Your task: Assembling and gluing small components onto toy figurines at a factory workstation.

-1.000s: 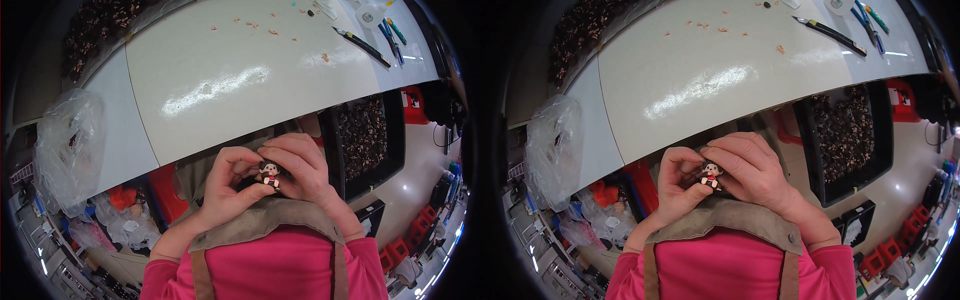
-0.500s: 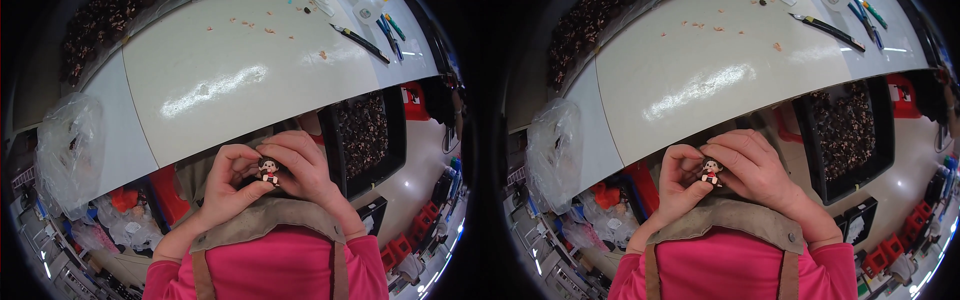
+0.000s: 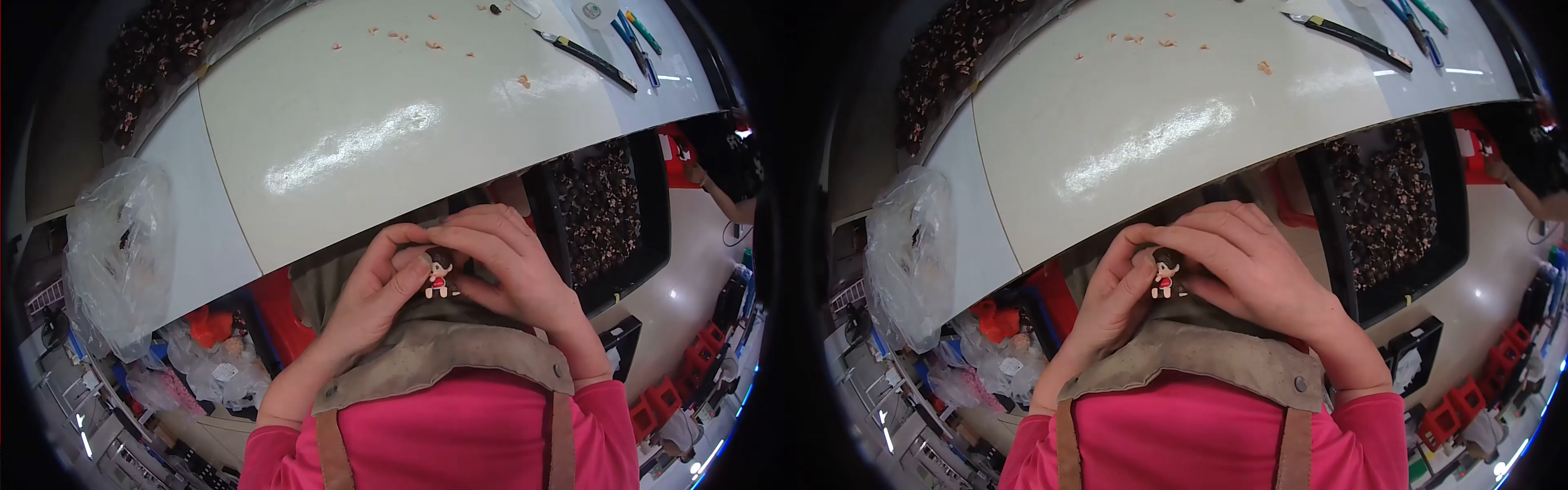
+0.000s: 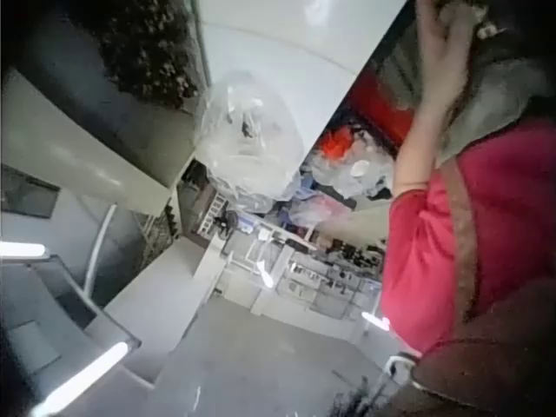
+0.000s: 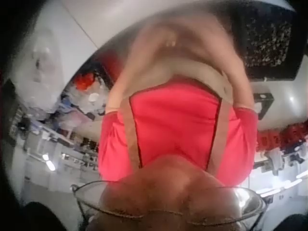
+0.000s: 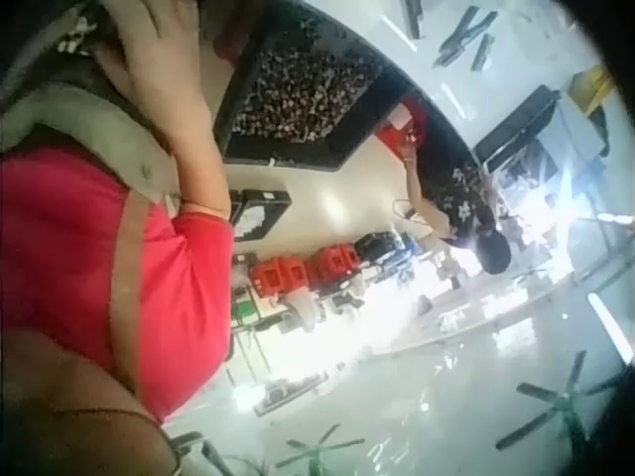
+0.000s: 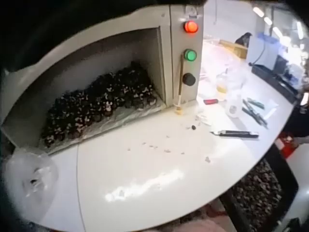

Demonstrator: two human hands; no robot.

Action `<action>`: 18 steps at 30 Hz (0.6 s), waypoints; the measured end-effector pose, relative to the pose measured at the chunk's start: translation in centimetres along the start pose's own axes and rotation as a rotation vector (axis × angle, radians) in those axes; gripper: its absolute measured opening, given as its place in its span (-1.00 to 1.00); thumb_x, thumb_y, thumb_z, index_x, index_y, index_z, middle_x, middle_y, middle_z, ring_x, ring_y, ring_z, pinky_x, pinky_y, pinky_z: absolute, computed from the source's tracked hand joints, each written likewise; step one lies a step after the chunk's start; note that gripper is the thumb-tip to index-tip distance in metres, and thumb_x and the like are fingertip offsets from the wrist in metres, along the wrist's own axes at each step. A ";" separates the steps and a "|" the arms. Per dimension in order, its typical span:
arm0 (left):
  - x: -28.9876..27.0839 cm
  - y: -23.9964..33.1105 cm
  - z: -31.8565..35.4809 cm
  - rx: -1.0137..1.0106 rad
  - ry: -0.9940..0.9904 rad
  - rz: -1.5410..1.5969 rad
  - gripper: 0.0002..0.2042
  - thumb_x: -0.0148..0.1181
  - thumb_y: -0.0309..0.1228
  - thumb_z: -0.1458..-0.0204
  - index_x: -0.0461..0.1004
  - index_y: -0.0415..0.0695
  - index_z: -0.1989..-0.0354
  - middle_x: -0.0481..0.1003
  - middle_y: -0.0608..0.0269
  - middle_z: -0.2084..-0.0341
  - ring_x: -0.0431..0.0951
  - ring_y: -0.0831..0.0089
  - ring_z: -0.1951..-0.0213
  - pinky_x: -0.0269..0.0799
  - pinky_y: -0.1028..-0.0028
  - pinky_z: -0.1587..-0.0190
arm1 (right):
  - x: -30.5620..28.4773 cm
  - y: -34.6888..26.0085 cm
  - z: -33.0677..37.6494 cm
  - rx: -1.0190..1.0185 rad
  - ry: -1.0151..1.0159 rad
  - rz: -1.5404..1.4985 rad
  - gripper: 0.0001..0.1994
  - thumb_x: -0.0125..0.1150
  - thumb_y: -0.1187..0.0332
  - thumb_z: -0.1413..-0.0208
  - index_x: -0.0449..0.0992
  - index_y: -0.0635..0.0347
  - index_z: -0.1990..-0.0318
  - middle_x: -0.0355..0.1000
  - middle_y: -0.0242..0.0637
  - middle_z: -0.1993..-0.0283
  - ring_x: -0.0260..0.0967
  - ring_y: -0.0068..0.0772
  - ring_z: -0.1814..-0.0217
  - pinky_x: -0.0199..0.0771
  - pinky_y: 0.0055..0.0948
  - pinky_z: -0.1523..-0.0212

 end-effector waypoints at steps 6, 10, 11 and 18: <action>-0.3 -0.2 -0.1 -0.052 0.055 0.034 -0.65 0.03 -0.28 -0.12 0.21 -0.13 -0.03 0.39 0.26 0.18 0.43 0.47 0.11 0.34 0.45 0.04 | 0.5 1.0 1.4 0.060 0.028 -0.254 -0.49 0.40 0.42 0.27 0.38 0.14 0.06 0.32 -0.22 0.06 0.29 -0.23 0.00 0.31 -0.34 0.01; -0.5 -0.6 -0.2 -0.072 0.024 0.064 -0.67 0.01 -0.30 -0.13 0.23 -0.15 -0.02 0.39 0.24 0.17 0.42 0.44 0.09 0.36 0.44 0.04 | 0.7 1.4 1.5 0.060 0.119 -0.263 -0.59 0.37 0.36 0.23 0.43 0.10 0.13 0.34 -0.24 0.10 0.31 -0.20 0.09 0.34 -0.33 0.12; -0.4 -0.6 -0.3 -0.066 0.010 0.092 -0.68 0.00 -0.30 -0.13 0.24 -0.15 -0.02 0.39 0.24 0.17 0.43 0.43 0.09 0.36 0.44 0.04 | 0.6 1.3 1.4 0.028 0.129 -0.235 -0.59 0.37 0.35 0.23 0.44 0.10 0.14 0.34 -0.24 0.11 0.32 -0.21 0.10 0.34 -0.34 0.14; -0.6 -0.5 -0.5 -0.092 -0.006 0.209 -0.74 -0.06 -0.39 -0.17 0.25 -0.15 0.00 0.41 0.27 0.21 0.43 0.50 0.07 0.37 0.51 0.04 | 0.5 0.9 0.5 -0.019 0.003 -0.160 -0.53 0.40 0.36 0.27 0.42 0.16 0.11 0.32 -0.23 0.08 0.29 -0.22 0.06 0.34 -0.35 0.09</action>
Point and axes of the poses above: each hand's wrist, its own z-axis away from the middle knuckle, its own x-axis out of the palm, y = z × x, the point moved 8 cm from there along -z, towards the middle knuckle
